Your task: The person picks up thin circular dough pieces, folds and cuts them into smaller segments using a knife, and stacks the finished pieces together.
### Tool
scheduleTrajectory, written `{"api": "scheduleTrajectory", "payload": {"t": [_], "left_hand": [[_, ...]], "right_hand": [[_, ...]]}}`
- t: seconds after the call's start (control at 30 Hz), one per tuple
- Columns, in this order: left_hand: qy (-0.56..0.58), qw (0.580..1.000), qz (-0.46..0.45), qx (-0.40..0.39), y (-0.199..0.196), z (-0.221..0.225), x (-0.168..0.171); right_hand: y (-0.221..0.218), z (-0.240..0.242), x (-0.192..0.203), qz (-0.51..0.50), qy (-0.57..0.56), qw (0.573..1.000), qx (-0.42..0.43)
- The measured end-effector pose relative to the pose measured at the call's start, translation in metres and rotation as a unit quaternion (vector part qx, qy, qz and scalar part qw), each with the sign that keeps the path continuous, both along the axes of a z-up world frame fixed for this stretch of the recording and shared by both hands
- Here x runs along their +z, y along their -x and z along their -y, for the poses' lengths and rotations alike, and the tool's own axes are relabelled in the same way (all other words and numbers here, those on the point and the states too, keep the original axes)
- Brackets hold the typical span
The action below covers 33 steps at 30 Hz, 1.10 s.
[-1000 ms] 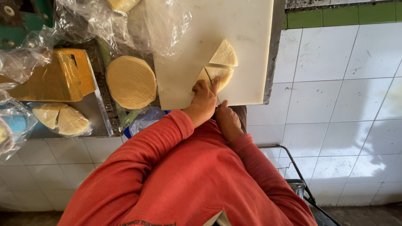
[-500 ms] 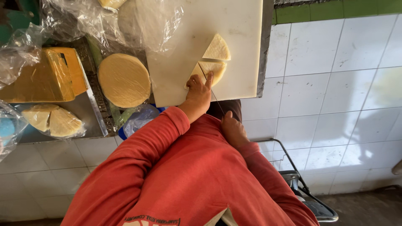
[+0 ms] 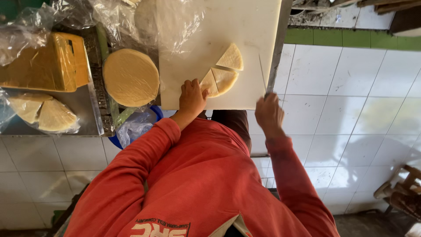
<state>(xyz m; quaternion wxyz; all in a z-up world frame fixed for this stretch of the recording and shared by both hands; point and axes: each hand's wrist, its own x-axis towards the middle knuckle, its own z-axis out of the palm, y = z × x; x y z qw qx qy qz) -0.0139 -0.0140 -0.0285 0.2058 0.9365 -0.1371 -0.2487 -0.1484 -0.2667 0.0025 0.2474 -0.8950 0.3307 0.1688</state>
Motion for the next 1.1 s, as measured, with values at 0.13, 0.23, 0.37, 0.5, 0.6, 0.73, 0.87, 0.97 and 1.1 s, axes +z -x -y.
{"api": "scheduleTrajectory", "payload": {"t": [0.13, 0.23, 0.37, 0.5, 0.6, 0.73, 0.87, 0.97, 1.1], "left_hand": [[-0.032, 0.999, 0.025, 0.026, 0.007, 0.007, -0.011], [-0.040, 0.998, 0.020, 0.055, 0.008, 0.011, -0.013], [-0.051, 0.993, -0.026, 0.100, 0.005, 0.018, -0.011], [-0.048, 0.984, -0.085, 0.146, -0.006, 0.023, -0.005], [-0.041, 0.981, -0.105, 0.156, -0.008, 0.020, -0.002], [-0.019, 0.982, -0.115, 0.148, -0.010, 0.016, -0.002], [0.024, 0.982, -0.116, 0.148, -0.011, 0.013, -0.013], [0.070, 0.977, -0.134, 0.151, -0.017, 0.009, -0.027], [0.177, 0.914, -0.287, 0.226, -0.022, -0.002, -0.036]], "right_hand": [[-0.081, 0.018, -0.033, 0.060, 0.078, 0.993, 0.067], [-0.124, 0.027, -0.055, 0.097, 0.127, 0.981, 0.113], [-0.148, 0.032, -0.074, 0.090, 0.155, 0.973, 0.143], [-0.148, 0.035, -0.077, 0.103, 0.137, 0.974, 0.147], [-0.144, 0.037, -0.073, 0.114, 0.118, 0.976, 0.141], [-0.127, 0.041, -0.064, 0.182, 0.093, 0.971, 0.124], [-0.094, 0.042, -0.049, 0.275, 0.068, 0.954, 0.095], [-0.064, 0.033, -0.037, 0.319, 0.075, 0.941, 0.079], [-0.031, 0.012, -0.020, 0.258, -0.026, 0.966, -0.012]]}}
